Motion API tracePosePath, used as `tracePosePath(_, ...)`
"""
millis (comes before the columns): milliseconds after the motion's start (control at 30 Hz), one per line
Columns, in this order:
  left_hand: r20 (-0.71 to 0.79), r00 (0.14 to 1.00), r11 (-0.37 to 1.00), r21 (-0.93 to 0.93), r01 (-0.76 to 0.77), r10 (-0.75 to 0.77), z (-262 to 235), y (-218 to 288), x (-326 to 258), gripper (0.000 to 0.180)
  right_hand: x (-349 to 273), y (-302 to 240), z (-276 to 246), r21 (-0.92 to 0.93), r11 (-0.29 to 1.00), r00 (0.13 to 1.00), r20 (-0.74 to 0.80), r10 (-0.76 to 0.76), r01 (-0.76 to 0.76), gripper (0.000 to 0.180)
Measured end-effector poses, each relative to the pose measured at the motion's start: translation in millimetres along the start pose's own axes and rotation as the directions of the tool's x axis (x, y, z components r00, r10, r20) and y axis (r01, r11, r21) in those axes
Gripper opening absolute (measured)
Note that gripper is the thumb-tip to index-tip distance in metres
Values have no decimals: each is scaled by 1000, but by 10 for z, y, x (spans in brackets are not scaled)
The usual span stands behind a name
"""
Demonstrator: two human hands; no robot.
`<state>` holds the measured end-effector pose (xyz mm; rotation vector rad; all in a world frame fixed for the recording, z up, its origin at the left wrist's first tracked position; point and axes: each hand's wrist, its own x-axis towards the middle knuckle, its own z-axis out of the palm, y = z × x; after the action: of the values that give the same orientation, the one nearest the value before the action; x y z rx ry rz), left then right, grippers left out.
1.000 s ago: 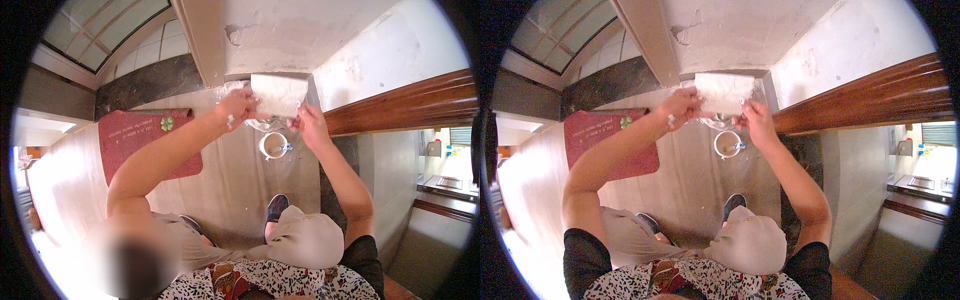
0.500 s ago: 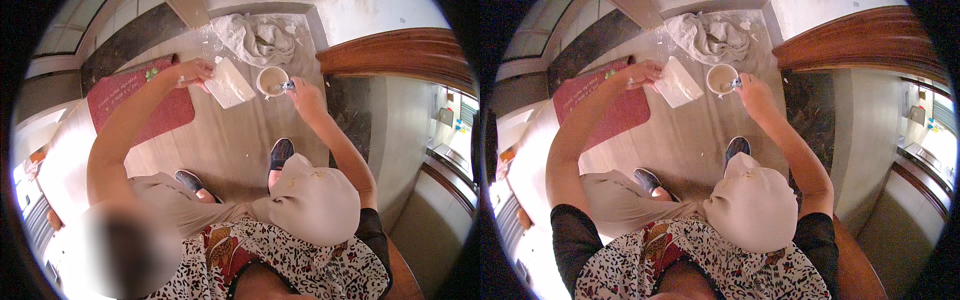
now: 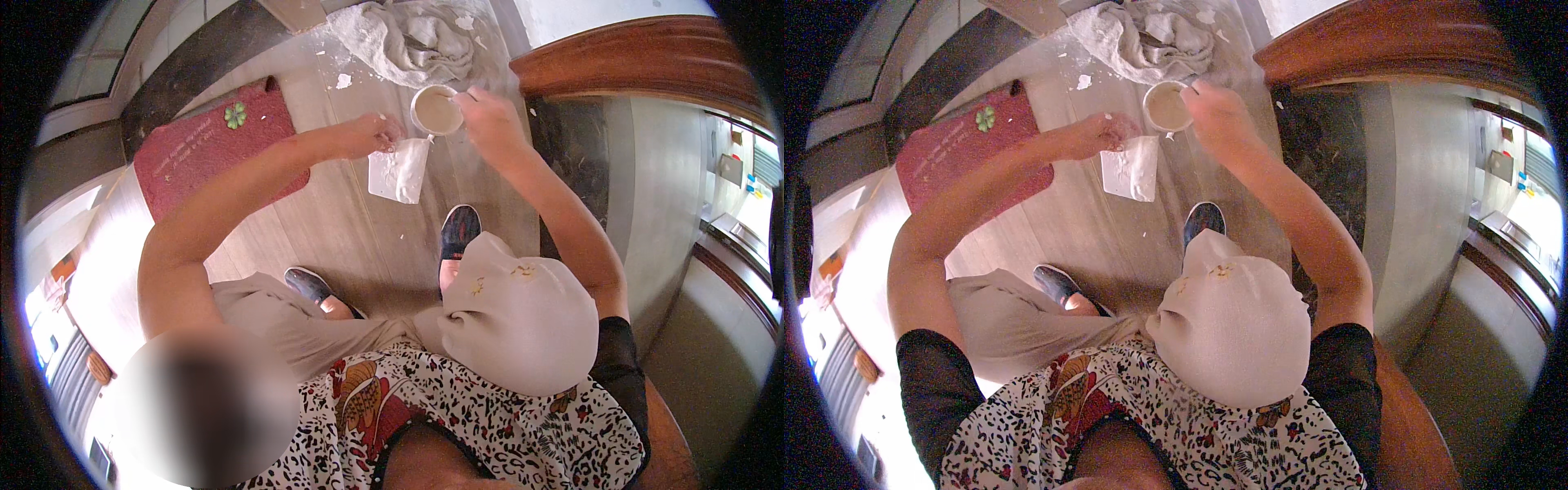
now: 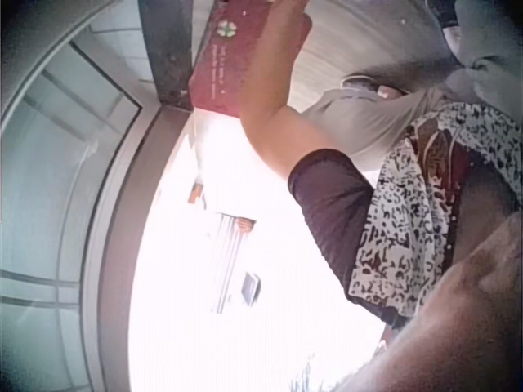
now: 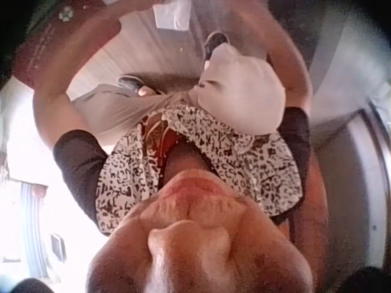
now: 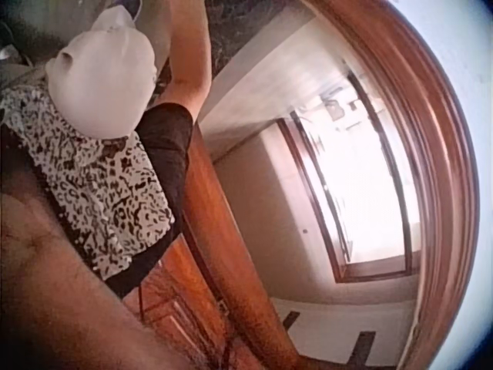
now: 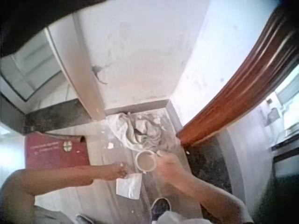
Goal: The person applies a white putty substance to a damaged wall section using a brush and a scraper card.
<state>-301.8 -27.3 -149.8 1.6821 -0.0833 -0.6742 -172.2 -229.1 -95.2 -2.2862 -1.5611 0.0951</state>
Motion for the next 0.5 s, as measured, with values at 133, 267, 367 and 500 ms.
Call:
tracePosePath(133,-22,999,982,186,-40,45,13,49,57,14,6,29,127,-84,996,999,53,5,-1,7)
tracePosePath(267,-187,936,953,-107,283,-299,3,-183,28,14,26,-31,146,-84,994,997,45,69,-65,2)
tracePosePath(367,-179,919,932,-151,328,-352,-51,-323,26,12,-1,5,105,-16,998,998,26,63,-63,3)
tracePosePath(500,-83,992,992,-87,86,-94,-102,-571,-90,32,119,-48,72,55,997,995,-74,67,-63,6)
